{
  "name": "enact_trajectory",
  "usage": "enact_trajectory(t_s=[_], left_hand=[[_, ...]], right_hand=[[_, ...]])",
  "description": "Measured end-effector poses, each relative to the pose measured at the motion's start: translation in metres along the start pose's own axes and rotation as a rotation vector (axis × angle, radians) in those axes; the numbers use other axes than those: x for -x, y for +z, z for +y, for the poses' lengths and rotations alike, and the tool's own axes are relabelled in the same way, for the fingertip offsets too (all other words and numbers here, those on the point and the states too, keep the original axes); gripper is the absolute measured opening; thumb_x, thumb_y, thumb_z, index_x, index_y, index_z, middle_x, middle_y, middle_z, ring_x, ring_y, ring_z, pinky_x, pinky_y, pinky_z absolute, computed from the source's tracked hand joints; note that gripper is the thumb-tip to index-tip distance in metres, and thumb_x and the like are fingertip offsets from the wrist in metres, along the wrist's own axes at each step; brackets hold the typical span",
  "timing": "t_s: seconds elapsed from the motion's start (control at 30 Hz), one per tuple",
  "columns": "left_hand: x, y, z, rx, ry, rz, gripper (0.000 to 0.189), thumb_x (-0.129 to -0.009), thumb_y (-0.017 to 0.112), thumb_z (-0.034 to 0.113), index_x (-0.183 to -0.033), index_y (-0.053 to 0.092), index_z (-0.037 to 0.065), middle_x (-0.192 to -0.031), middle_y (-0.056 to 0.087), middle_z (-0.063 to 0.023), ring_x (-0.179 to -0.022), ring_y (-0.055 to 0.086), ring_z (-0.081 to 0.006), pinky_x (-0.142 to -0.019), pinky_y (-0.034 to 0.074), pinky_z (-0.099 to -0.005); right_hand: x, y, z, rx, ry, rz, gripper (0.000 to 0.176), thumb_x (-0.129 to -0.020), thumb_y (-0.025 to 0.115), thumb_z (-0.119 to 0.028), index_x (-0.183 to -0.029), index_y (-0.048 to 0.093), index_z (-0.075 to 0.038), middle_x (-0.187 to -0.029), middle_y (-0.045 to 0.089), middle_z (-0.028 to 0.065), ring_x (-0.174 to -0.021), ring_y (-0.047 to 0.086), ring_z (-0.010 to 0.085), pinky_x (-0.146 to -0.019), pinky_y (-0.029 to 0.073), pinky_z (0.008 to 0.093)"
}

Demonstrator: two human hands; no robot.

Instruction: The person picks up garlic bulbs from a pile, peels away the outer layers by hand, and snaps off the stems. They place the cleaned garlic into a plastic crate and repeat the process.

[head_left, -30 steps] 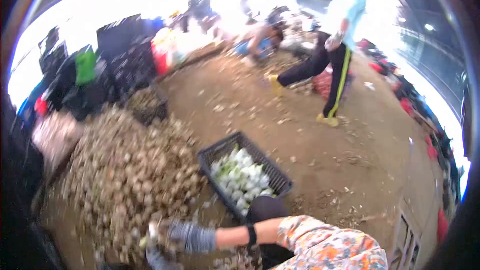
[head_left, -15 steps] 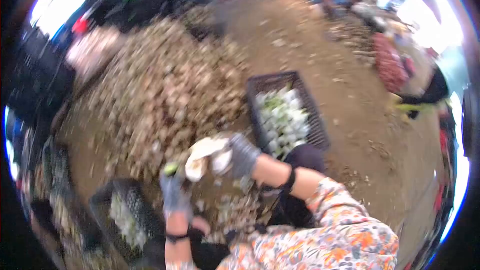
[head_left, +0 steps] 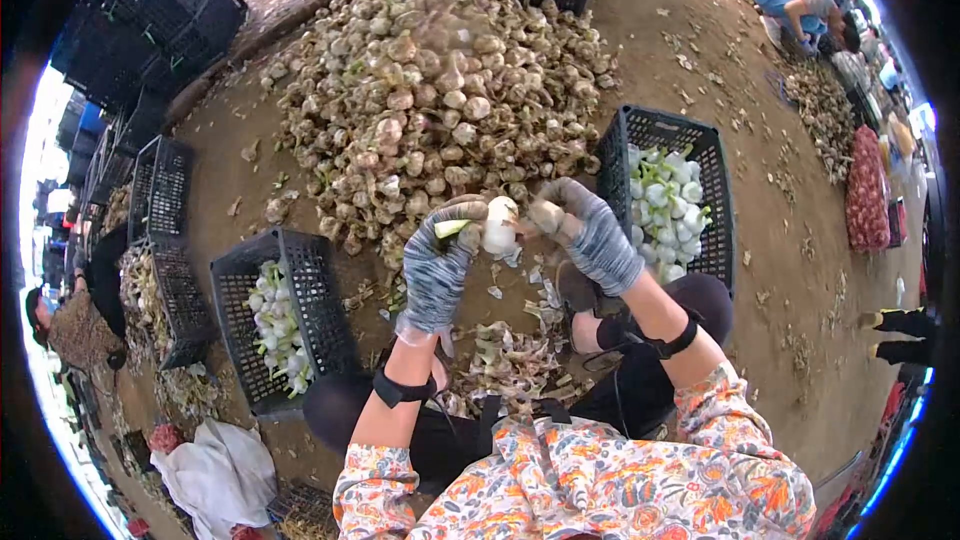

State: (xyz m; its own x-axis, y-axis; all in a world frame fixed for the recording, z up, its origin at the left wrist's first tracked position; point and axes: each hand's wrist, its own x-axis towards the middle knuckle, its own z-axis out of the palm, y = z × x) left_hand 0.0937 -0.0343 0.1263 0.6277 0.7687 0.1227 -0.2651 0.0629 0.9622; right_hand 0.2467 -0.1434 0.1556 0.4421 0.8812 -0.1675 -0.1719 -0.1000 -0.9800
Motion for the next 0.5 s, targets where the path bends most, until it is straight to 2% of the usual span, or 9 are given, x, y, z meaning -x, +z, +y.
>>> enact_trajectory(t_s=[0.03, 0.07, 0.13, 0.17, 0.23, 0.33, 0.4, 0.47, 0.5], left_hand=[[0.0, 0.002, 0.003, -0.13, 0.058, -0.025, 0.017, -0.08, 0.062, 0.005, -0.096, 0.062, 0.002, -0.104, 0.06, -0.0092, -0.097, 0.056, -0.0175, -0.085, 0.044, -0.0299], [0.0, 0.005, 0.005, -0.124, 0.05, -0.033, 0.017, -0.08, 0.062, 0.005, -0.096, 0.062, 0.002, -0.104, 0.06, -0.0092, -0.097, 0.056, -0.0175, -0.085, 0.044, -0.0299], [0.003, 0.007, 0.009, -0.289, 0.063, -0.086, 0.018, -0.078, 0.062, 0.003, -0.096, 0.062, 0.003, -0.103, 0.06, -0.0089, -0.096, 0.056, -0.0176, -0.085, 0.044, -0.0298], [0.002, 0.005, 0.01, -0.256, 0.034, -0.083, 0.017, -0.078, 0.062, 0.002, -0.096, 0.062, 0.003, -0.103, 0.06, -0.0089, -0.096, 0.056, -0.0177, -0.085, 0.045, -0.0302], [0.002, 0.002, 0.01, -0.239, 0.041, -0.074, 0.018, -0.078, 0.062, 0.001, -0.096, 0.062, 0.003, -0.103, 0.06, -0.009, -0.096, 0.057, -0.0178, -0.085, 0.045, -0.0303], [0.003, 0.001, 0.008, -0.218, 0.06, -0.061, 0.018, -0.077, 0.062, 0.0, -0.095, 0.062, 0.003, -0.102, 0.061, -0.0092, -0.095, 0.057, -0.0183, -0.085, 0.045, -0.0304], [0.003, 0.004, 0.007, -0.233, 0.121, -0.018, 0.02, -0.076, 0.062, -0.001, -0.096, 0.062, 0.003, -0.102, 0.061, -0.0092, -0.095, 0.057, -0.0188, -0.086, 0.044, -0.0304], [0.004, 0.008, 0.011, -0.292, 0.18, -0.019, 0.021, -0.075, 0.062, -0.003, -0.095, 0.062, 0.003, -0.1, 0.062, -0.0095, -0.094, 0.058, -0.0193, -0.085, 0.044, -0.0304], [0.005, 0.011, 0.016, -0.445, 0.258, -0.051, 0.021, -0.075, 0.062, -0.003, -0.095, 0.063, 0.003, -0.1, 0.062, -0.0096, -0.093, 0.058, -0.0194, -0.085, 0.045, -0.0304]], right_hand=[[-0.004, 0.001, 0.008, 0.231, -0.133, 0.041, 0.026, -0.08, 0.061, -0.021, -0.094, 0.05, -0.001, -0.07, 0.051, 0.0028, -0.053, 0.052, 0.0097, -0.044, 0.046, 0.0228], [-0.005, 0.006, 0.009, -0.041, 0.077, 0.017, 0.027, -0.078, 0.064, -0.02, -0.093, 0.05, -0.001, -0.072, 0.052, 0.0038, -0.059, 0.053, 0.0083, -0.044, 0.046, 0.0231], [-0.01, 0.0, 0.025, 0.526, -0.223, 0.042, 0.028, -0.08, 0.064, -0.021, -0.094, 0.051, -0.001, -0.075, 0.053, 0.0034, -0.067, 0.053, 0.0083, -0.055, 0.049, 0.0235], [-0.008, 0.0, 0.021, 0.524, -0.219, 0.045, 0.028, -0.08, 0.064, -0.021, -0.094, 0.051, -0.001, -0.075, 0.053, 0.0034, -0.067, 0.053, 0.0083, -0.055, 0.049, 0.0235], [-0.005, -0.002, 0.004, -0.161, 0.188, -0.155, 0.025, -0.082, 0.062, -0.021, -0.096, 0.052, -0.002, -0.079, 0.055, 0.0022, -0.073, 0.052, 0.0093, -0.066, 0.048, 0.0237], [-0.004, -0.005, 0.002, 0.055, 0.134, -0.096, 0.023, -0.084, 0.06, -0.018, -0.099, 0.052, -0.002, -0.082, 0.056, 0.0012, -0.076, 0.052, 0.01, -0.072, 0.046, 0.0236], [-0.002, -0.001, 0.006, -0.055, 0.145, -0.086, 0.022, -0.084, 0.06, -0.019, -0.097, 0.053, -0.003, -0.082, 0.056, 0.0021, -0.077, 0.053, 0.01, -0.07, 0.046, 0.0239], [0.001, 0.006, 0.009, 0.571, -0.18, 0.029, 0.021, -0.082, 0.062, -0.018, -0.095, 0.054, -0.003, -0.08, 0.056, 0.0022, -0.074, 0.052, 0.0103, -0.067, 0.046, 0.0242], [0.001, 0.008, 0.013, 0.576, -0.298, 0.08, 0.019, -0.08, 0.064, -0.014, -0.092, 0.054, -0.004, -0.077, 0.054, 0.0026, -0.068, 0.049, 0.0097, -0.06, 0.045, 0.0237]])
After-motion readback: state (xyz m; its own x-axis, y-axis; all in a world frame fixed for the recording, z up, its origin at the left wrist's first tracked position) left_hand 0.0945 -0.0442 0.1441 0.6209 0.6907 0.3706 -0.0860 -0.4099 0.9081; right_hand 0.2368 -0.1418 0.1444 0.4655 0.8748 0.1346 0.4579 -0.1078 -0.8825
